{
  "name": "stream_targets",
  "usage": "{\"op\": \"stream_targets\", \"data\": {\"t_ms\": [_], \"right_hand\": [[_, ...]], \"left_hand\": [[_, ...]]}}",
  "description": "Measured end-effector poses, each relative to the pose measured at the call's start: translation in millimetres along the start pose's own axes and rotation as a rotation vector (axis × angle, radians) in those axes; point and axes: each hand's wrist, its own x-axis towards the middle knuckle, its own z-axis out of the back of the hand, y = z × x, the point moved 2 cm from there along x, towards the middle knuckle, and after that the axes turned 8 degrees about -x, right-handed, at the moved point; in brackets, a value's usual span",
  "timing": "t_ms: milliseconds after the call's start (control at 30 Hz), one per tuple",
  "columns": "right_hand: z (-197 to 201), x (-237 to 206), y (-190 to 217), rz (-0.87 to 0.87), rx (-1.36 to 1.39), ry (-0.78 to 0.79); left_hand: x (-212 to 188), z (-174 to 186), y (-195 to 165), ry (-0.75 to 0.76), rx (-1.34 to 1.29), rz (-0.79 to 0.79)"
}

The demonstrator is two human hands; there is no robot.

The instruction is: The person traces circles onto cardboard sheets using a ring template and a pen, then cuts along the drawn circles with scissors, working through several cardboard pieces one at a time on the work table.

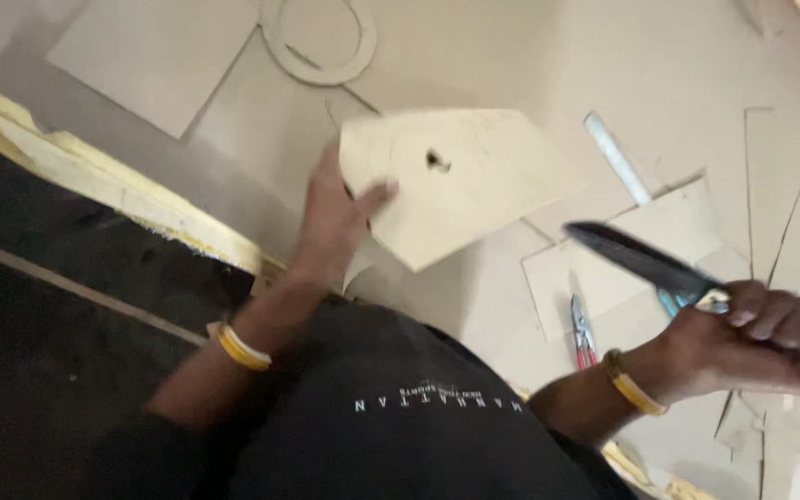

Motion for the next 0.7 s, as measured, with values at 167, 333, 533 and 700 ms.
{"op": "stream_targets", "data": {"t_ms": [167, 333, 533, 700], "right_hand": [[14.0, 8.5, 11.6, 0.042, 0.492, -0.076], [-35.9, -21.9, -4.0, 0.046, 0.17, 0.185], [-141.6, -56.8, -60.0, 0.012, 0.054, 0.27], [-185.4, -76.9, -88.5, -0.123, 0.075, 0.337]], "left_hand": [[12.7, 53.3, -29.9, 0.101, -0.091, -0.007], [5.0, 155.1, -18.9, -0.008, -0.022, 0.144], [3.4, 201.9, 53.6, 0.089, -0.185, 0.122], [11.7, 202.5, 60.8, -0.037, 0.021, 0.103]]}}
